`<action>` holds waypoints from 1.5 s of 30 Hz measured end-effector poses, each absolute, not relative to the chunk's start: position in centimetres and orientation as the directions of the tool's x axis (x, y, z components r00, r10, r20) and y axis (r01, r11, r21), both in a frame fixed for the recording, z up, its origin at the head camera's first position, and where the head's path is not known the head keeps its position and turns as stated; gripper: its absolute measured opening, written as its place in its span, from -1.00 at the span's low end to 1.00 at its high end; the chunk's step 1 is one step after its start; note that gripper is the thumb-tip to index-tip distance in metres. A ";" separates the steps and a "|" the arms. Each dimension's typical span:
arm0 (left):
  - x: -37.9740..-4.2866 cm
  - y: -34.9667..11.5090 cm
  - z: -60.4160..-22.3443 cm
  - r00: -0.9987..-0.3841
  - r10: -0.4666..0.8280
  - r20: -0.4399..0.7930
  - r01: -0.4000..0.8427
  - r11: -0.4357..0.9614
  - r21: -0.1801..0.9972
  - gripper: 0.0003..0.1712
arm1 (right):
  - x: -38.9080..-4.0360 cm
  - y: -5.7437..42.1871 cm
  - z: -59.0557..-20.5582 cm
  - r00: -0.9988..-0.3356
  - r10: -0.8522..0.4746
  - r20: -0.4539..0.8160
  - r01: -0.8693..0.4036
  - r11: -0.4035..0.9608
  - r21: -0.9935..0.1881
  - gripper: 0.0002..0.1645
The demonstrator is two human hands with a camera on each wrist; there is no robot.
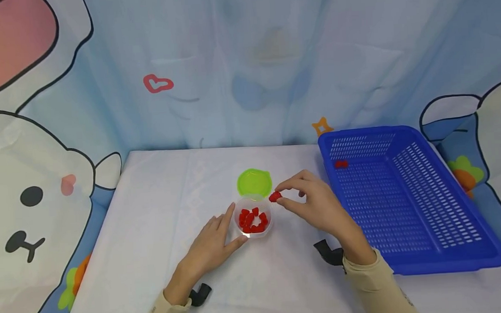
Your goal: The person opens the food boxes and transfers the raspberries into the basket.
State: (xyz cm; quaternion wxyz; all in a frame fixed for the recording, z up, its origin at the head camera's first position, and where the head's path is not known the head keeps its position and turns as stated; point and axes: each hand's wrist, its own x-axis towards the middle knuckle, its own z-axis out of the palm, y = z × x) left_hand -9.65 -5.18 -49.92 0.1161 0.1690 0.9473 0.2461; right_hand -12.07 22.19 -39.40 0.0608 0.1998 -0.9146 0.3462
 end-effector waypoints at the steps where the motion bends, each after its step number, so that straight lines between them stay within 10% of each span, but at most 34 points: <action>1: -9.7 -5.2 -50.0 -0.916 0.378 -0.135 0.264 0.821 0.506 0.05 | -12.0 22.5 -39.1 -0.912 -0.322 0.255 -0.410 0.680 -0.607 -0.73; 17: -9.6 -5.3 -50.0 -0.918 0.374 -0.132 0.256 0.813 0.523 0.04 | -15.4 32.5 -36.6 -0.995 -0.072 0.075 -0.104 0.683 -0.723 -0.59; 28: -9.7 -5.3 -49.9 -0.917 0.375 -0.134 0.256 0.813 0.523 0.04 | -20.8 39.4 -42.1 -0.981 0.133 -0.144 0.195 0.629 -0.753 -0.07; 45: -9.8 -5.2 -50.1 -0.916 0.386 -0.115 0.281 0.818 0.502 0.05 | -23.7 43.9 -49.5 -0.905 0.233 -0.355 0.423 0.560 -0.712 -0.08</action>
